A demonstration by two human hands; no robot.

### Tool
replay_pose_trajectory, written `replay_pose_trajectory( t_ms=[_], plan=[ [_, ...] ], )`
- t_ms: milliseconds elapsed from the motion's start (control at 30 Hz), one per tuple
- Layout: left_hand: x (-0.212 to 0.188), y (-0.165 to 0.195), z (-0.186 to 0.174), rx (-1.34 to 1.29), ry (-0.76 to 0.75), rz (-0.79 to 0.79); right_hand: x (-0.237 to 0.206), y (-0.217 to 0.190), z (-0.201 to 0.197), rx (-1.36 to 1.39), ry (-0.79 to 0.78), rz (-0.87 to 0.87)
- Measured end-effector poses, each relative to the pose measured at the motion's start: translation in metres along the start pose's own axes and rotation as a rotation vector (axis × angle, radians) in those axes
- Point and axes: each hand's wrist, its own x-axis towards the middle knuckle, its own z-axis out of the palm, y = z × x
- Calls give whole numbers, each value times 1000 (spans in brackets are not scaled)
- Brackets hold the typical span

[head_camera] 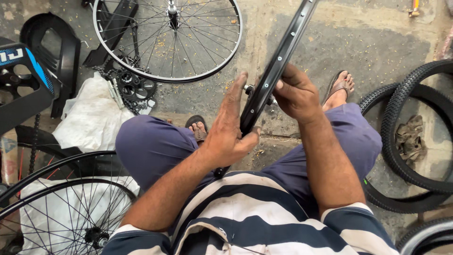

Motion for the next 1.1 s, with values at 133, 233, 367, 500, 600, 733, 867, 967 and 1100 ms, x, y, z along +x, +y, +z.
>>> replay_pose_trajectory(
  t_ms=[133, 233, 367, 500, 600, 733, 867, 967, 1100],
  plan=[
    [0, 1, 3, -15, 1, -2, -3, 4, 1, 36, 29, -42],
    [0, 1, 2, -19, -9, -3, -2, -1, 0, 85, 38, 10],
    [-1, 1, 1, -3, 4, -21, 0, -13, 16, -177, -3, 13],
    [-2, 1, 3, 5, 6, -20, 3, -11, 51, -1079, 332, -333],
    [-2, 1, 5, 4, 3, -15, -1, 2, 67, -1542, 489, -665],
    [-1, 1, 2, -12, 6, -20, -19, 7, 47, -1252, 304, -556],
    [-2, 2, 3, 4, -1, -12, -21, -21, 2, -388, 164, -49],
    [-1, 2, 7, 25, 2, 40, -3, -41, -5, -201, -57, 145],
    [1, 0, 6, 62, 11, 54, 11, -33, 34, -300, 12, 100]
  ],
)
